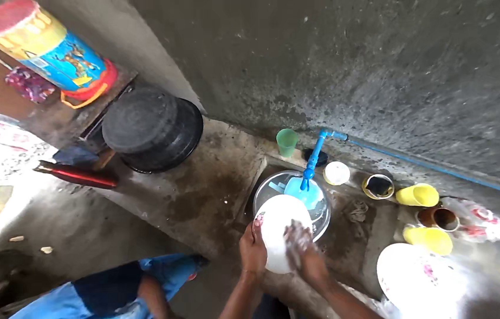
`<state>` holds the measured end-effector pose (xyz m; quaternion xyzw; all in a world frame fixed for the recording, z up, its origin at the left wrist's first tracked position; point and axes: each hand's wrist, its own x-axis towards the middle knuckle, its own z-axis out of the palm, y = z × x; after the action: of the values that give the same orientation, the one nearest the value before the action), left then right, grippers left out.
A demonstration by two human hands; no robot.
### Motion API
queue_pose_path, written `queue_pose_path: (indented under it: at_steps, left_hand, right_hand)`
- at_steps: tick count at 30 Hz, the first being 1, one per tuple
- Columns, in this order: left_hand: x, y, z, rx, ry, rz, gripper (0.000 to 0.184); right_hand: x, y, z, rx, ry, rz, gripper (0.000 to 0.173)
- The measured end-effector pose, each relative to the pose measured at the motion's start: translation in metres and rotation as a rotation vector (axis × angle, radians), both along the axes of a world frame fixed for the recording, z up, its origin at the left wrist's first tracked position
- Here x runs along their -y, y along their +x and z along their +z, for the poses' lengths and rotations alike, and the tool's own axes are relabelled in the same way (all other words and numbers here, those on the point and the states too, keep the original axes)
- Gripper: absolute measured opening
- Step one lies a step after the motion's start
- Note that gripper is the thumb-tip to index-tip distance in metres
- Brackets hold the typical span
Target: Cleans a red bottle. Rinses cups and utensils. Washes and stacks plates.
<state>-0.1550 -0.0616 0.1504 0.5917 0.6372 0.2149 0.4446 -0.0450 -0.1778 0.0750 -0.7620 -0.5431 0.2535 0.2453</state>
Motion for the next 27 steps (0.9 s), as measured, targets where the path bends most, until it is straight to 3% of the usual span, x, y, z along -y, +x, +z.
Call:
queue_pose_path:
  at_steps: [2, 4, 6, 9, 12, 15, 20, 24, 27]
  left_hand:
    - [0.006, 0.008, 0.001, -0.004, -0.010, -0.045, 0.037]
    - [0.011, 0.023, 0.001, 0.034, -0.033, -0.083, 0.037]
    - [0.012, 0.035, 0.001, 0.076, -0.017, -0.093, 0.036]
    - [0.004, 0.036, 0.009, 0.095, 0.035, -0.093, 0.035]
    - [0.003, 0.038, 0.013, 0.106, 0.035, -0.085, 0.035]
    - [0.012, 0.052, 0.015, 0.143, 0.008, -0.089, 0.034]
    - [0.013, 0.063, 0.013, 0.167, 0.027, -0.073, 0.033]
    - [0.018, 0.060, 0.010, 0.171, 0.032, -0.074, 0.032]
    - [0.021, 0.066, 0.009, 0.182, 0.030, -0.078, 0.032]
  right_hand:
    - [-0.023, 0.033, -0.010, 0.036, -0.005, -0.149, 0.057]
    - [-0.049, 0.037, 0.004, 0.016, 0.054, -0.236, 0.054]
    - [-0.044, 0.017, 0.030, -0.086, 0.090, -0.147, 0.055]
    - [-0.010, 0.003, 0.032, -0.061, 0.253, 0.052, 0.053]
    - [-0.006, 0.044, 0.009, 0.057, 0.283, -0.168, 0.045]
    - [-0.034, 0.073, 0.017, 0.052, 0.360, -0.420, 0.040]
    - [-0.019, 0.035, 0.030, 0.074, 0.482, -0.197, 0.022]
    - [-0.027, 0.070, 0.021, 0.064, 0.453, -0.371, 0.021]
    - [-0.017, 0.045, 0.034, 0.001, 0.418, -0.311, 0.022]
